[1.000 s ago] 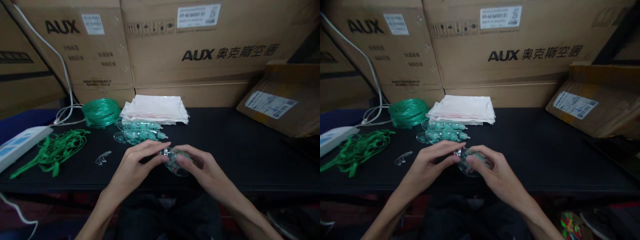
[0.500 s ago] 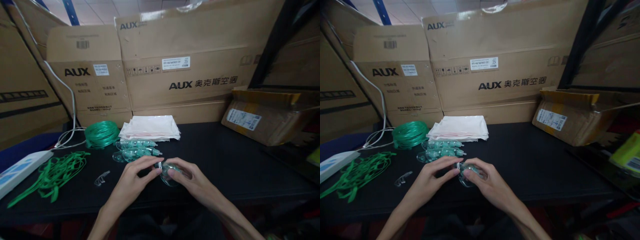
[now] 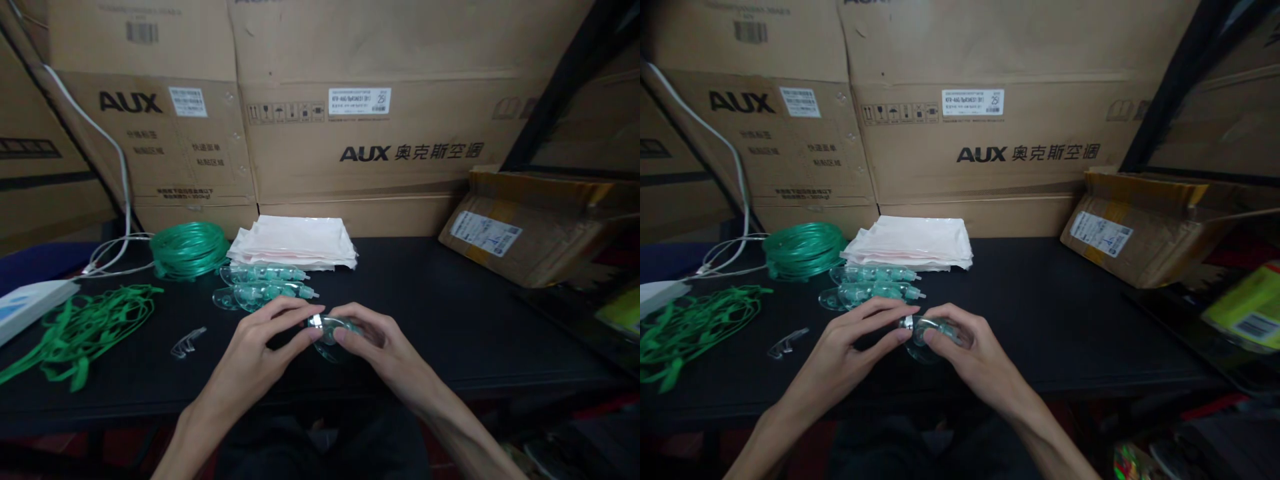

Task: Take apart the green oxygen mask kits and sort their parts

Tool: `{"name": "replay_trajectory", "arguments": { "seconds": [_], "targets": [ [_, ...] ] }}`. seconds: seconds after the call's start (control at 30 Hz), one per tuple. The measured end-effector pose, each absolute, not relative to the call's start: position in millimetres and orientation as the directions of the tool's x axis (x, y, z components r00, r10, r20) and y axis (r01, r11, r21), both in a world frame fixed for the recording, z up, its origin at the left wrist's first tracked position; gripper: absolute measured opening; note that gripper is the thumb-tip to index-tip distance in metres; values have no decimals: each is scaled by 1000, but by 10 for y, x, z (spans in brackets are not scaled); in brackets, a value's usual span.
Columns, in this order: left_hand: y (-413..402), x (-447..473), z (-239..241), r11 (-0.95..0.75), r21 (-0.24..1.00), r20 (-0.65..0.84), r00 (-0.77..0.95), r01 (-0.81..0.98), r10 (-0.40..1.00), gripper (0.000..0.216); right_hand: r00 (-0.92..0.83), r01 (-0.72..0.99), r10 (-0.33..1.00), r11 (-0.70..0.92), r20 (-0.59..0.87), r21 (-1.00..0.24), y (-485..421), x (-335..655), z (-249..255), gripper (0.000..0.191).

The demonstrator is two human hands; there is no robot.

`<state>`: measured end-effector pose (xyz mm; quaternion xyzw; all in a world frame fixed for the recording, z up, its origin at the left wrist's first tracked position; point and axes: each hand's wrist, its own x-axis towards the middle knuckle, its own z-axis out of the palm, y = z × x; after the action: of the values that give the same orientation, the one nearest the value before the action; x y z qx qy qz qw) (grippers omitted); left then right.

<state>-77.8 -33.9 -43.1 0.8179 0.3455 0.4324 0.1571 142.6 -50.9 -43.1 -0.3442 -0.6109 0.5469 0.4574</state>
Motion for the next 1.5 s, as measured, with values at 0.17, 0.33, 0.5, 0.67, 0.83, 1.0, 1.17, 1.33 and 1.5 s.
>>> {"name": "replay_trajectory", "arguments": {
  "seconds": [0.17, 0.33, 0.5, 0.67, 0.83, 1.0, 1.17, 1.33, 1.5],
  "targets": [
    [-378, -770, -408, -703, 573, 612, 350, 421, 709, 22, -351, -79, 921, 152, 170, -985, -518, 1425, -423, 24],
    [-420, -697, -415, -534, 738, 491, 214, 413, 844, 21, -354, -54, 920, 162, 170, -985, -534, 1419, -404, 23],
    [-457, -604, -422, -226, 910, 237, 10, 347, 971, 38, -339, -11, 917, 222, 212, -975, -551, 1407, -424, 21],
    [-478, -573, -402, -134, 955, 94, 157, 265, 983, 44, -322, -11, 902, 302, 289, -953, -551, 1386, -497, 19],
    [-509, -606, -439, -120, 972, 71, 232, 203, 970, 45, -300, -16, 892, 349, 337, -937, -524, 1366, -566, 23],
    [-538, -635, -418, -166, 971, 118, 257, 172, 959, 39, -326, -134, 918, 193, 228, -972, -534, 1358, -474, 30],
    [-563, -636, -361, -206, 965, 156, 277, 160, 948, 33, -363, -123, 926, 67, 108, -990, -526, 1371, -451, 36],
    [-558, -639, -368, -251, 947, 185, 299, 200, 936, 31, -352, -176, 929, 57, 117, -983, -498, 1383, -488, 44],
    [-503, -596, -425, -154, 982, 135, 161, 113, 978, 36, -258, -188, 953, 110, 157, -976, -505, 1377, -483, 48]
  ]
}}
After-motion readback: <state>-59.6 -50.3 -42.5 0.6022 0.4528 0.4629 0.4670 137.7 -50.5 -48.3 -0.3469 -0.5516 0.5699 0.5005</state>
